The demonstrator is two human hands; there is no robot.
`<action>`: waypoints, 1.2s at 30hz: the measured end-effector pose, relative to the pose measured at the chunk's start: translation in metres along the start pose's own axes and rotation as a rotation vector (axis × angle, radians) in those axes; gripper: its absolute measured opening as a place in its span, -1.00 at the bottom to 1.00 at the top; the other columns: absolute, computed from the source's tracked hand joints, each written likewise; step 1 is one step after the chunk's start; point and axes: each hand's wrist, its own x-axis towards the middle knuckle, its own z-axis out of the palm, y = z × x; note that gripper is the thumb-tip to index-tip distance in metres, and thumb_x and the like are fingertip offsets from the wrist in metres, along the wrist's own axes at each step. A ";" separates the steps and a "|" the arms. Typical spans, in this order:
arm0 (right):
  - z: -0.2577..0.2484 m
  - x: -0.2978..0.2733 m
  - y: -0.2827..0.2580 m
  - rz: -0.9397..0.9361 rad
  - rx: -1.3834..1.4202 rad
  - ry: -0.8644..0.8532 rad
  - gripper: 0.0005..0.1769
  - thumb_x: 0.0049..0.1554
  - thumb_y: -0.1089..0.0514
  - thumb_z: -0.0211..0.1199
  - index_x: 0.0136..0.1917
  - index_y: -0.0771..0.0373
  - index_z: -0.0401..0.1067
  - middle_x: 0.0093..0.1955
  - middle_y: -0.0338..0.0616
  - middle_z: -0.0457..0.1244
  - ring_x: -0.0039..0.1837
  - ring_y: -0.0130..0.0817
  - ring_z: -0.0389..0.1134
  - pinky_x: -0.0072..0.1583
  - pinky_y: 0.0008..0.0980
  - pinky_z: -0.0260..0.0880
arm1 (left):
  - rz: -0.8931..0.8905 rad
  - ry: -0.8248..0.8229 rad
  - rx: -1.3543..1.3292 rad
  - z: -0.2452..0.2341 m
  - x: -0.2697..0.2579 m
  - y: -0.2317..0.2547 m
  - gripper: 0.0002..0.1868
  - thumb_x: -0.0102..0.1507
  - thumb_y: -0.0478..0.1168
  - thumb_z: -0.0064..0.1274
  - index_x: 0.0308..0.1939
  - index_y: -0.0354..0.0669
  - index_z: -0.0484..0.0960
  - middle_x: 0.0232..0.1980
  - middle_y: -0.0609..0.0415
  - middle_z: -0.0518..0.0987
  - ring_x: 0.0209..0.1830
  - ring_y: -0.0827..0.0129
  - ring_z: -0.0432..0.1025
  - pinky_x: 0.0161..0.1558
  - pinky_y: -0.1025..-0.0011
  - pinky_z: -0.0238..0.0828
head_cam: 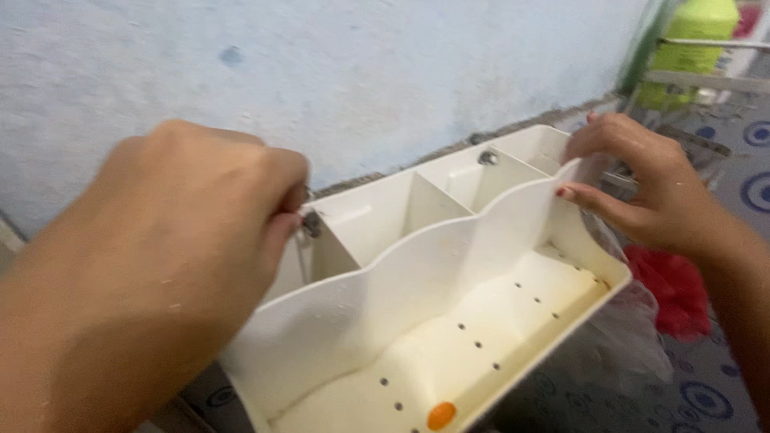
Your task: The person rinses a white plastic wall-mounted organizer with a handheld shower head, then reattaches its small plastic clips. They place the organizer on the wall and arrange toothbrushes and toothpaste on the toilet lid.
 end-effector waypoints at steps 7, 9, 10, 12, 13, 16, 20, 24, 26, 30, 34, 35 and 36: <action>-0.019 -0.043 -0.051 -0.094 0.041 0.276 -0.64 0.24 0.03 0.20 0.24 0.22 0.32 0.34 0.07 0.19 0.47 -0.10 0.19 0.48 0.01 0.21 | 0.319 0.486 -0.020 0.004 -0.018 0.010 -0.89 0.30 -0.24 0.19 -0.24 -0.22 0.71 -0.36 -0.09 0.62 -0.46 0.10 0.48 -0.39 0.24 0.33; -0.014 -0.063 -0.063 -0.093 -0.036 0.270 -0.64 0.21 0.03 0.19 0.24 0.18 0.33 0.36 0.05 0.20 0.49 -0.03 0.17 0.54 0.09 0.12 | 0.424 0.548 -0.043 0.007 -0.028 0.012 -0.88 0.29 -0.25 0.21 -0.24 -0.27 0.70 -0.33 -0.15 0.61 -0.44 0.12 0.50 -0.40 0.28 0.35; -0.011 -0.074 -0.072 -0.118 -0.082 0.262 -0.61 0.18 0.03 0.20 0.24 0.17 0.33 0.35 0.05 0.19 0.49 0.03 0.16 0.58 0.16 0.06 | 0.452 0.552 -0.024 0.010 -0.036 0.014 -0.85 0.27 -0.23 0.22 -0.24 -0.27 0.70 -0.33 -0.15 0.62 -0.41 0.10 0.51 -0.33 0.26 0.38; -0.008 -0.092 -0.087 -0.152 -0.182 0.222 -0.53 0.11 -0.02 0.23 0.25 0.14 0.34 0.34 0.07 0.19 0.49 0.11 0.13 0.61 0.26 -0.03 | 0.498 0.556 0.032 0.020 -0.053 0.017 -0.78 0.21 -0.15 0.22 -0.22 -0.26 0.69 -0.33 -0.13 0.62 -0.34 0.05 0.54 -0.15 0.14 0.44; -0.007 -0.101 -0.094 -0.160 -0.237 0.191 -0.48 0.06 -0.05 0.25 0.27 0.12 0.36 0.34 0.08 0.19 0.48 0.13 0.12 0.60 0.29 -0.06 | 0.487 0.532 0.062 0.026 -0.059 0.017 -0.73 0.22 -0.12 0.20 -0.15 -0.26 0.68 -0.32 -0.13 0.63 -0.33 0.05 0.54 -0.13 0.14 0.45; 0.010 -0.114 -0.103 -0.133 -0.243 0.127 -0.31 -0.01 -0.10 0.32 0.35 0.12 0.31 0.37 0.08 0.18 0.51 0.10 0.09 0.59 0.34 -0.12 | 0.432 0.467 0.151 0.042 -0.075 0.017 -0.57 0.28 -0.12 0.12 0.14 -0.33 0.64 -0.25 -0.18 0.65 -0.31 0.10 0.55 -0.16 0.22 0.45; 0.035 -0.126 -0.107 -0.128 -0.169 0.178 -0.12 0.06 -0.08 0.37 0.53 0.22 0.11 0.50 0.18 0.09 0.59 0.08 0.04 0.61 0.40 -0.17 | 0.501 0.592 0.214 0.042 -0.093 0.023 -0.59 0.27 -0.28 0.13 0.15 -0.48 0.59 -0.15 -0.26 0.63 -0.09 -0.05 0.54 0.16 0.10 0.41; 0.046 -0.137 -0.120 -0.102 -0.093 0.326 -0.12 0.07 0.05 0.36 0.55 0.19 0.04 0.54 0.20 0.01 0.61 0.22 -0.04 0.55 0.35 -0.08 | 0.507 0.607 0.152 0.039 -0.096 0.033 -0.56 0.26 -0.31 0.12 0.16 -0.56 0.54 0.00 -0.35 0.59 0.02 -0.13 0.49 0.15 0.05 0.36; 0.052 -0.137 -0.126 -0.094 -0.030 0.375 -0.17 0.11 0.09 0.37 0.55 0.14 0.07 0.58 0.20 -0.03 0.63 0.29 -0.08 0.54 0.29 0.01 | 0.432 0.601 0.141 0.037 -0.101 0.031 -0.59 0.30 -0.31 0.12 0.17 -0.55 0.55 0.02 -0.37 0.57 0.01 -0.15 0.47 0.09 0.06 0.37; 0.061 -0.132 -0.129 -0.077 -0.046 0.436 -0.20 0.07 0.21 0.45 0.49 0.10 0.17 0.46 0.13 0.06 0.55 0.27 0.02 0.52 0.20 0.11 | 0.341 0.587 0.221 0.028 -0.116 0.019 -0.73 0.33 -0.29 0.17 0.05 -0.41 0.62 -0.11 -0.24 0.58 -0.07 -0.05 0.46 0.02 0.09 0.36; 0.058 -0.135 -0.120 -0.003 -0.055 0.431 -0.35 0.13 0.32 0.45 0.42 0.08 0.31 0.30 0.04 0.14 0.43 0.07 0.13 0.45 -0.05 0.23 | 0.432 0.614 0.287 0.023 -0.124 0.020 -0.76 0.24 -0.36 0.19 -0.04 -0.43 0.60 -0.14 -0.18 0.57 -0.03 0.01 0.45 0.04 0.18 0.39; 0.058 -0.137 -0.118 0.006 -0.057 0.426 -0.38 0.14 0.34 0.44 0.41 0.09 0.33 0.28 0.03 0.15 0.41 0.04 0.15 0.43 -0.08 0.25 | 0.451 0.624 0.290 0.024 -0.126 0.021 -0.76 0.23 -0.38 0.18 -0.05 -0.44 0.59 -0.14 -0.18 0.56 -0.03 0.02 0.45 0.04 0.20 0.40; 0.056 -0.138 -0.116 0.014 -0.059 0.420 -0.40 0.16 0.36 0.44 0.40 0.10 0.35 0.27 0.02 0.17 0.39 0.00 0.17 0.40 -0.12 0.27 | 0.460 0.634 0.275 0.024 -0.126 0.021 -0.76 0.22 -0.38 0.19 -0.06 -0.45 0.59 -0.15 -0.18 0.55 -0.04 0.01 0.45 0.02 0.20 0.40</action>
